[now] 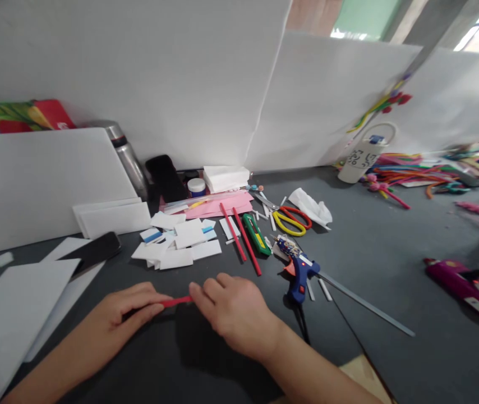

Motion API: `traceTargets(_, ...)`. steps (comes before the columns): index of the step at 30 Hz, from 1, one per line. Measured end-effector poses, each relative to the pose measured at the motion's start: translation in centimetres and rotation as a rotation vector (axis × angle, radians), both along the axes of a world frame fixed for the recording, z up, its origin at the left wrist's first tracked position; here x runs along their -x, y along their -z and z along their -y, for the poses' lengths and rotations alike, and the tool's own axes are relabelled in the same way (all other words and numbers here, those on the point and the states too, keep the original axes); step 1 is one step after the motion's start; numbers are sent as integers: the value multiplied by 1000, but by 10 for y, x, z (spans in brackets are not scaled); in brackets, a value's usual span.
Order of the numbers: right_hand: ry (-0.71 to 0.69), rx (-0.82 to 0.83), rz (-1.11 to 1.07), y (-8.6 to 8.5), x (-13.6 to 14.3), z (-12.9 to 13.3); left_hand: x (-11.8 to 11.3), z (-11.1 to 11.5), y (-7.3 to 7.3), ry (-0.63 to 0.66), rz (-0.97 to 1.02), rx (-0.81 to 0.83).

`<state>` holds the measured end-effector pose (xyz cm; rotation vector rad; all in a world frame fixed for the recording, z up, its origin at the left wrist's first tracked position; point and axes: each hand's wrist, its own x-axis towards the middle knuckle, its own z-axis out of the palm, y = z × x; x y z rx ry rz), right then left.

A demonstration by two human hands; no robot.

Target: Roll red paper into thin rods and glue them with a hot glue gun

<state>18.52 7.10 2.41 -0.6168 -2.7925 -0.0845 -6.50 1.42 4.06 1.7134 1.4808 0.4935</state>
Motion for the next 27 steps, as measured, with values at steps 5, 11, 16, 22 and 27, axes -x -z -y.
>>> traceTargets(5,165,359,-320,-4,-10,-14,27,-3,1,-265,115,-199)
traceTargets(11,411,1437,-739,-27,16,-7,-2,-10,-5,-690,742,-115)
traceTargets(16,391,1652,-763,-18,42,9,-43,-16,-7,-780,877,-114)
traceTargets(22,359,1443,-690,9,48,14,-48,-16,4,-908,992,-106)
traceTargets(27,385,1538,-633,11,47,13,-42,-14,10,-854,1051,-74)
